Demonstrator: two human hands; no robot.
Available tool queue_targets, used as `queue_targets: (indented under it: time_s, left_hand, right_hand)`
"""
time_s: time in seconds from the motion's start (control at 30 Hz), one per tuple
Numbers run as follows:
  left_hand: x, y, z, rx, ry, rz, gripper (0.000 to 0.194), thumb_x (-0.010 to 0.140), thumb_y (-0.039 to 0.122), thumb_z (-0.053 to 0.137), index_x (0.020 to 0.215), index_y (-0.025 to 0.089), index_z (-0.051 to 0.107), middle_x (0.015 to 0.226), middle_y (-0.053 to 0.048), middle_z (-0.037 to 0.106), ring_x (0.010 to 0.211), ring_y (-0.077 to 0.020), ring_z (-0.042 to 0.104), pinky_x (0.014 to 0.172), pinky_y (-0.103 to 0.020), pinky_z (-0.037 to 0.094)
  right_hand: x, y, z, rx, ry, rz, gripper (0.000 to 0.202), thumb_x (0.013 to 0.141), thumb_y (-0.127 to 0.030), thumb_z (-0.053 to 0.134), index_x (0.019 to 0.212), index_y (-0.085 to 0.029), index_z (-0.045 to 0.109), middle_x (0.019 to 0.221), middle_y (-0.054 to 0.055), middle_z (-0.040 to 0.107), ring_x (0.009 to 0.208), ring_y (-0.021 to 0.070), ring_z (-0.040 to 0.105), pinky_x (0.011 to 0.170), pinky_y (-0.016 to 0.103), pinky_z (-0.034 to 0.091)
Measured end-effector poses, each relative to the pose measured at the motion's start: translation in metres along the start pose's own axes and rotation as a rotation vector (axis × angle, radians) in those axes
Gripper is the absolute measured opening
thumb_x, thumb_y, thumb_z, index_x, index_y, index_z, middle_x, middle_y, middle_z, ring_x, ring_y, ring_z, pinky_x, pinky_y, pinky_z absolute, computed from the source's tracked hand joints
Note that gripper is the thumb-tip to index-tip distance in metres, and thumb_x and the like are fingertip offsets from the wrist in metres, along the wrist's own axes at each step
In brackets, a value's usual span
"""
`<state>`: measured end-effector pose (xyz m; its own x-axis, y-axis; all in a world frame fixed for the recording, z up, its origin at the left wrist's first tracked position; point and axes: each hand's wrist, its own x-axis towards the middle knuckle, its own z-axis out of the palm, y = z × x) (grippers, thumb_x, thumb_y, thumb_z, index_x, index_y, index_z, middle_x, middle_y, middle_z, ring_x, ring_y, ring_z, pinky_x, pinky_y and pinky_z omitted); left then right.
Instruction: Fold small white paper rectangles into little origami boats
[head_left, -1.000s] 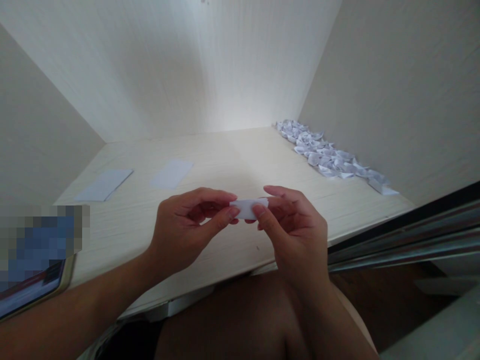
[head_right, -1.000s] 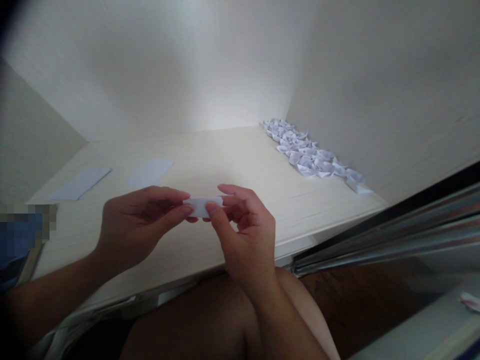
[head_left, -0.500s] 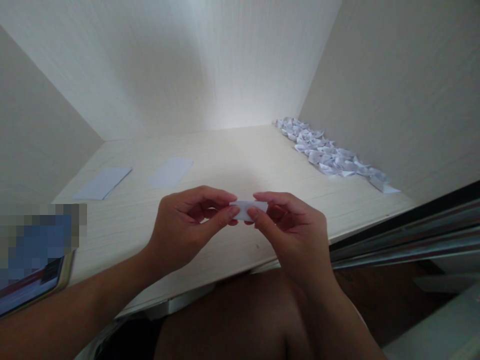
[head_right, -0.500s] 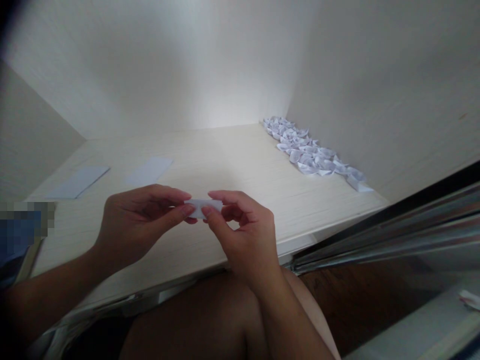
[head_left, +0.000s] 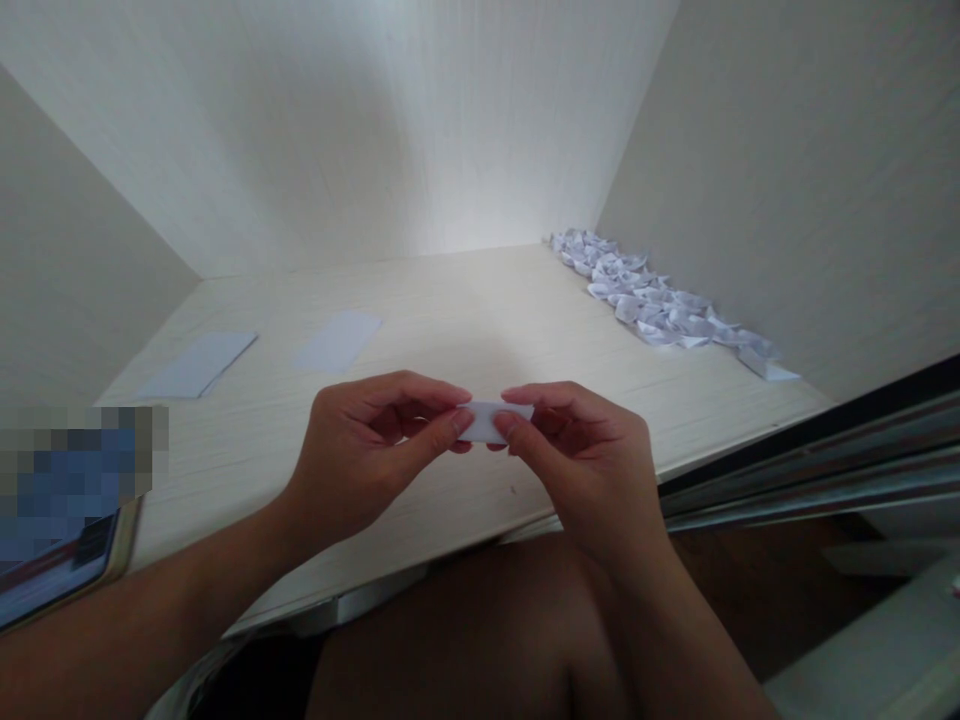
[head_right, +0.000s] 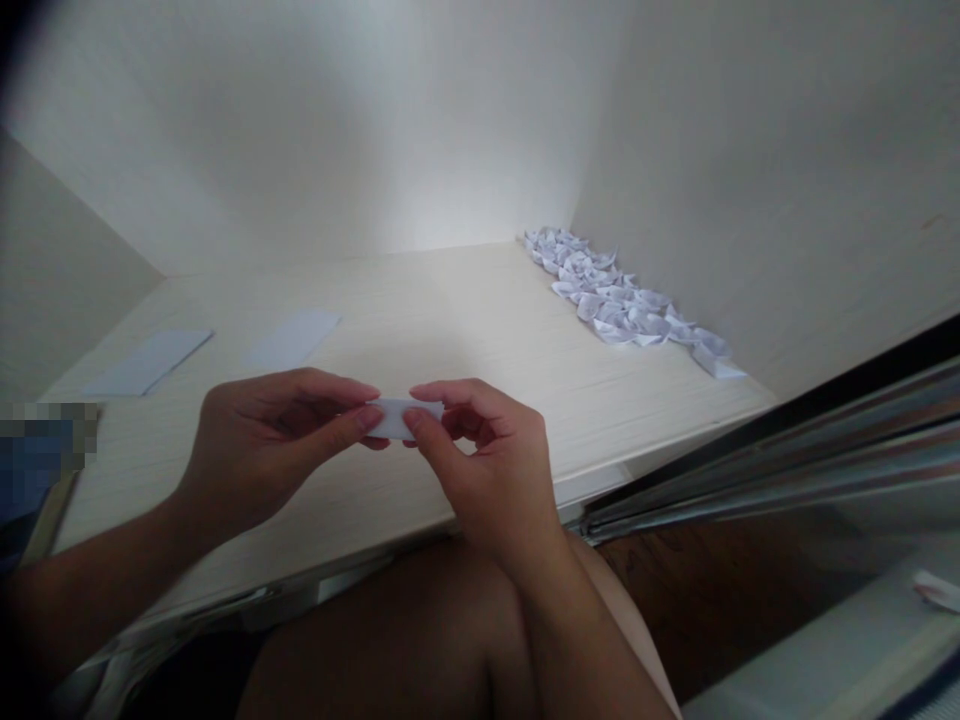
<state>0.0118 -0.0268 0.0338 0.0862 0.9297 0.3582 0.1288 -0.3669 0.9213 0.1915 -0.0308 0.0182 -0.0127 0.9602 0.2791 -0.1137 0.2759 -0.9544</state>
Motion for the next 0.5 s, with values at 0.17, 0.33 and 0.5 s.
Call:
queue_targets:
  time_s: [0.17, 0.33, 0.5]
  left_hand:
    - [-0.0005, -0.0002, 0.0004, -0.013, 0.01, -0.014, 0.01, 0.077, 0.011, 0.08, 0.082, 0.02, 0.078, 0.071, 0.0, 0.079, 0.059, -0.0153, 0.076, 0.057, -0.021, 0.066]
    - [-0.0011, -0.0011, 0.0007, -0.031, -0.003, -0.033, 0.01, 0.078, 0.012, 0.081, 0.084, 0.02, 0.079, 0.072, 0.0, 0.08, 0.06, -0.0155, 0.077, 0.059, -0.02, 0.066]
    - [-0.0006, -0.0001, 0.001, -0.041, 0.003, -0.029, 0.013, 0.078, 0.009, 0.08, 0.084, 0.021, 0.08, 0.071, 0.001, 0.08, 0.061, -0.0145, 0.077, 0.059, -0.018, 0.066]
  right_hand:
    - [0.0014, -0.0021, -0.0011, 0.001, -0.015, 0.013, 0.014, 0.078, -0.018, 0.083, 0.09, -0.021, 0.077, 0.07, -0.002, 0.073, 0.064, 0.0137, 0.07, 0.062, 0.026, 0.062]
    - [0.0017, 0.0001, -0.002, 0.006, -0.025, 0.016, 0.015, 0.078, -0.018, 0.083, 0.091, -0.021, 0.077, 0.068, -0.003, 0.072, 0.063, 0.0127, 0.07, 0.061, 0.025, 0.06]
    - [0.001, -0.001, -0.0024, 0.018, -0.018, 0.032, 0.014, 0.078, -0.019, 0.083, 0.09, -0.021, 0.076, 0.068, -0.003, 0.072, 0.062, 0.014, 0.07, 0.061, 0.027, 0.06]
